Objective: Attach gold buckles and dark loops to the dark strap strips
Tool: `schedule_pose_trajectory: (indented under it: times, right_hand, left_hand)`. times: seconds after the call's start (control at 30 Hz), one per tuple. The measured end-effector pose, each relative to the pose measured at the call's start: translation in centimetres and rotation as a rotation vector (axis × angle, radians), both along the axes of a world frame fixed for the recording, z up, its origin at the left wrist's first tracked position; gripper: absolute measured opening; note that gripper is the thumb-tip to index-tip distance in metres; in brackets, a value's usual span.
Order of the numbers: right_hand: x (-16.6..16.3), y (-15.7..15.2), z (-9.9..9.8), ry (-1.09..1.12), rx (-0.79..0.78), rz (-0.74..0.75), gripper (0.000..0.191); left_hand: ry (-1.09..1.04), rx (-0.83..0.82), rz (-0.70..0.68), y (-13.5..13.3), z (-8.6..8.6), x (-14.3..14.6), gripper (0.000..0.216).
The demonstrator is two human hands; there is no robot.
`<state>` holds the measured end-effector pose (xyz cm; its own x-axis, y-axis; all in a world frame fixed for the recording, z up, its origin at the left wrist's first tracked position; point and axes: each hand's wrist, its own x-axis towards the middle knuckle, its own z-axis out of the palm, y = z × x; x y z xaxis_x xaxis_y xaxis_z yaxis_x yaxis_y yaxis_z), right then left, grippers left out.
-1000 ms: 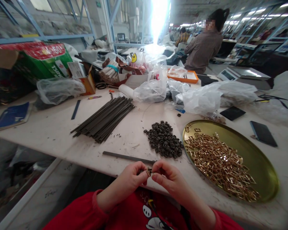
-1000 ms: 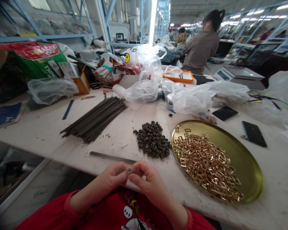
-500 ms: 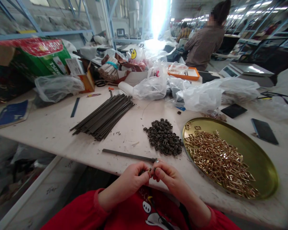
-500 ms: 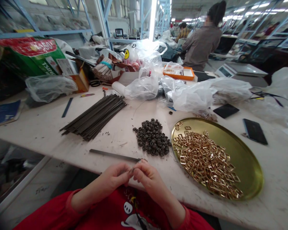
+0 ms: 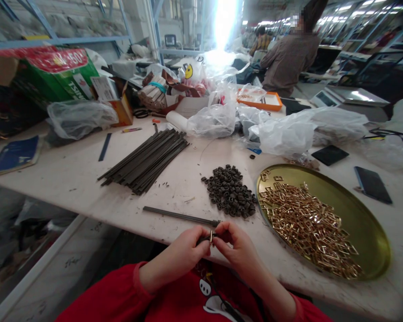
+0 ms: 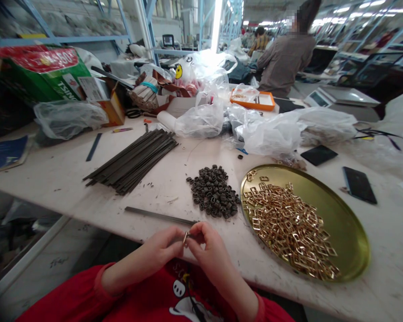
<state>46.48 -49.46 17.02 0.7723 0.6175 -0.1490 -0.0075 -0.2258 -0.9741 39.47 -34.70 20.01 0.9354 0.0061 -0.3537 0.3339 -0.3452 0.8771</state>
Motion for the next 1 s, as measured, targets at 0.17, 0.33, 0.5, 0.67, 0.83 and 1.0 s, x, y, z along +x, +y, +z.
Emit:
schedule_pose_trajectory:
  times: [0.17,0.33,0.5,0.67,0.83,1.0]
  right_hand:
    - [-0.6,0.0,0.3,-0.275,-0.075,-0.082,0.010]
    - [-1.5,-0.2,0.5,-0.606,-0.061,0.001,0.011]
    - [-1.7,-0.3,0.1,-0.733,-0.075,-0.039,0.012]
    - [-1.2,0.0,0.4,-0.676,-0.069,-0.103,0.012]
    - [-0.9,0.3,0.2,-0.525,-0.043,-0.125,0.011]
    - [-1.1,1.0,0.4,-0.100,0.090,-0.145,0.015]
  left_hand:
    - [-0.019,-0.013,0.059,-0.1,0.4,0.1,0.016]
    - [-0.075,0.000,0.105,-0.5,0.5,0.0,0.021]
    - [-0.071,-0.012,0.044,-0.7,0.8,-0.4,0.017]
    - [-0.038,-0.023,0.052,-0.3,1.4,-0.7,0.019]
    - [0.044,-0.143,0.082,0.4,1.2,-1.0,0.019]
    - [-0.045,-0.196,0.144,0.5,-0.2,-1.1,0.029]
